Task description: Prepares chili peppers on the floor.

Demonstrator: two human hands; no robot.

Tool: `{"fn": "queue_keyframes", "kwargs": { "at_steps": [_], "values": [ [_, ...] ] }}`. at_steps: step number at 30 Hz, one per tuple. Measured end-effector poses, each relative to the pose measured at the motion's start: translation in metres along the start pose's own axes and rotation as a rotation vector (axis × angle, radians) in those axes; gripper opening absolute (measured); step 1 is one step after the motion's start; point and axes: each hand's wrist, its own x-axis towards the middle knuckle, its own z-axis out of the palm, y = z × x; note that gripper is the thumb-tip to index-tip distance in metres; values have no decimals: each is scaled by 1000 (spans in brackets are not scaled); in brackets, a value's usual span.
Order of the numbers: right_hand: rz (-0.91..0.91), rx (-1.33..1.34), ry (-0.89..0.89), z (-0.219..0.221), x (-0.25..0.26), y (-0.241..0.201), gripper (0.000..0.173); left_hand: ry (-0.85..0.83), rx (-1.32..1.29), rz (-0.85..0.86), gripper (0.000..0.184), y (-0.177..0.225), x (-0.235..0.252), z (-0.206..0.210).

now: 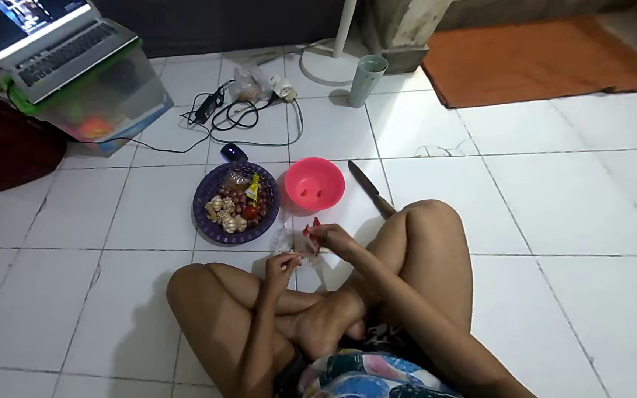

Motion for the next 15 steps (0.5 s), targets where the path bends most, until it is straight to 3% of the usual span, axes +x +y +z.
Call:
{"fn": "queue_keyframes", "kwargs": {
  "at_steps": [5, 8, 12, 15],
  "values": [
    [-260, -159, 258, -18, 6, -51, 24, 159, 250, 114, 15, -2, -1, 4],
    [-326, -235, 311, -28, 18, -66, 27, 185, 393, 94, 16, 0, 2, 8],
    [-361, -374, 343, -34, 24, -67, 22, 218, 459, 127, 14, 2, 2, 11],
    [-258, -473, 376, -37, 22, -55, 20, 230, 428, 128, 13, 0, 1, 10]
  ]
}}
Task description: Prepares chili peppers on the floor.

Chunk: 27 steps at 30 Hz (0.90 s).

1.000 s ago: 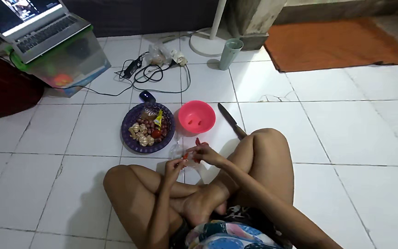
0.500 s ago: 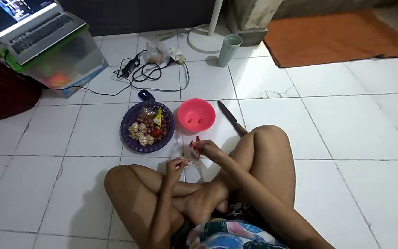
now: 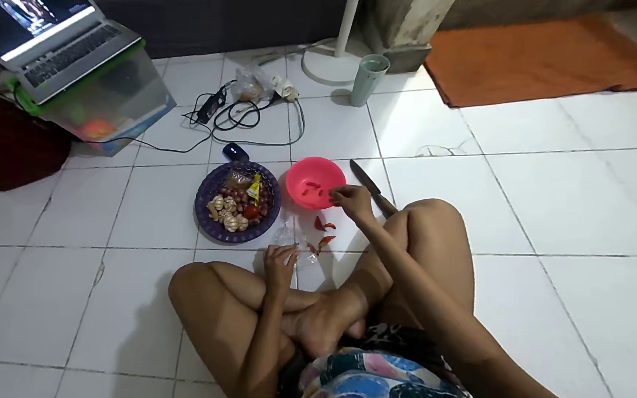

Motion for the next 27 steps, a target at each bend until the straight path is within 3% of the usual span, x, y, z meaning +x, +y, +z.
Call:
{"fn": "queue_keyframes", "kwargs": {
  "at_steps": [5, 9, 16, 20, 23, 27],
  "values": [
    [97, -396, -267, 8, -16, 24, 30, 39, -1, -28, 12, -2, 3, 2],
    [27, -560, -290, 40, -28, 27, 38, 40, 13, -50, 14, 0, 5, 2],
    [-63, -793, -331, 68, -27, 35, 34, 74, 10, -79, 16, -1, 4, 0],
    [-47, -618, -276, 57, -31, 35, 37, 65, -19, -86, 15, 1, 6, 1],
    [-119, -185, -236, 56, -43, 42, 36, 37, -70, -58, 18, 3, 4, 1],
    [23, 272, -399, 65, -56, 36, 33, 25, -105, -18, 23, 2, 1, 2]
  ]
}}
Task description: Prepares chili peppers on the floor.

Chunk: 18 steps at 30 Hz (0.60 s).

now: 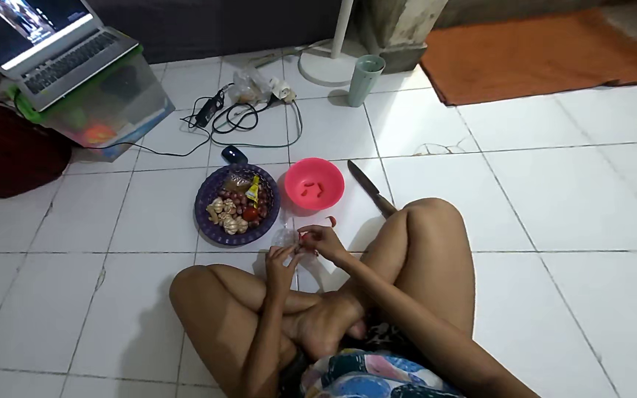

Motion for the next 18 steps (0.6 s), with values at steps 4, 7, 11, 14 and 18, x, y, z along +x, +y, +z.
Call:
{"fn": "queue_keyframes", "kwargs": {
  "at_steps": [4, 7, 11, 14, 18],
  "values": [
    [-52, 58, -36, 10, 0, 8, 32, 57, -83, -97, 16, 0, 0, -4],
    [-52, 149, -23, 12, -2, 10, 37, 66, -160, -157, 14, 3, 2, -7],
    [-4, 185, -5, 11, -6, 11, 34, 13, -185, -173, 16, 5, 2, -10],
    [6, 183, -6, 9, -8, 15, 22, -24, -175, -209, 17, 6, 2, -10],
    [-91, 181, 23, 12, -10, 21, 20, -70, -129, -251, 17, 10, 3, -11]
  ]
}}
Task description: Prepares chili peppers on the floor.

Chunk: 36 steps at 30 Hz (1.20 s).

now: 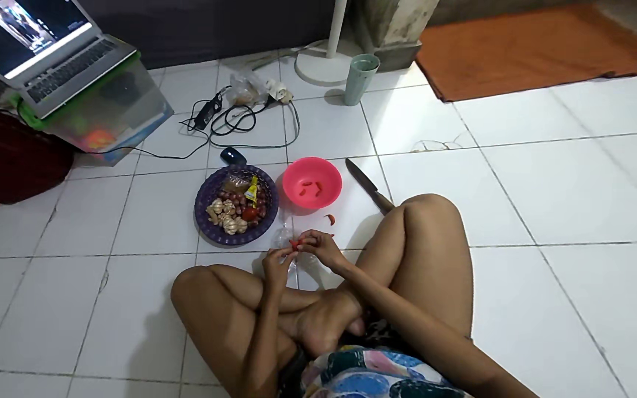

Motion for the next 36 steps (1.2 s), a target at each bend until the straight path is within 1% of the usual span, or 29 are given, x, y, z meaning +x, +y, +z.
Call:
{"fn": "queue_keyframes", "kwargs": {
  "at_steps": [3, 6, 9, 15, 16, 17, 18, 19, 20, 21, 23, 25, 26, 27, 29, 31, 33, 36],
  "values": [
    [-95, -6, 27, 2, 0, 3, 19, 9, 49, 6, 17, 3, 0, -1],
    [-107, 14, 60, 4, -2, 1, 18, 5, 38, 13, 16, 2, 0, -2],
    [-7, 136, 83, 6, -3, -1, 20, -4, 0, 46, 15, -4, 2, -2],
    [185, 482, 180, 12, -1, 0, 22, 9, -142, 117, 12, -19, 6, 4],
    [207, 530, 209, 10, 1, 1, 24, 7, -164, 111, 13, -15, 4, 2],
    [222, 558, 242, 6, 4, 1, 27, -3, -175, 75, 13, 0, -1, -2],
    [239, 572, 269, 2, 6, 0, 30, -33, -178, -10, 14, 31, -9, -9],
    [248, 568, 281, -2, 7, -1, 33, -64, -173, -118, 14, 75, -18, -17],
    [243, 536, 271, -3, 8, -3, 33, -74, -178, -133, 14, 100, -24, -22],
    [229, 490, 242, -3, 7, -5, 32, -83, -187, -110, 15, 111, -28, -24],
    [166, 366, 119, -2, 4, -5, 30, -118, -211, -74, 17, 117, -29, -24],
    [53, 200, -45, -2, 3, 1, 35, -156, -210, -73, 19, 121, -28, -24],
    [2, 122, -104, -1, 2, 4, 37, -168, -205, -75, 19, 124, -28, -25],
    [-33, 70, -130, 0, 2, 6, 35, -173, -197, -78, 20, 127, -28, -25],
    [-72, 9, -120, 2, 1, 9, 27, -173, -160, -105, 20, 130, -28, -27],
    [-99, -35, -86, 1, 0, 11, 21, -158, -120, -148, 23, 119, -26, -25],
    [-128, -61, -71, 0, 0, 14, 21, -130, -109, -152, 24, 107, -24, -21],
    [-155, -95, -35, 0, -1, 13, 24, -100, -108, -110, 23, 103, -24, -18]
  ]
}}
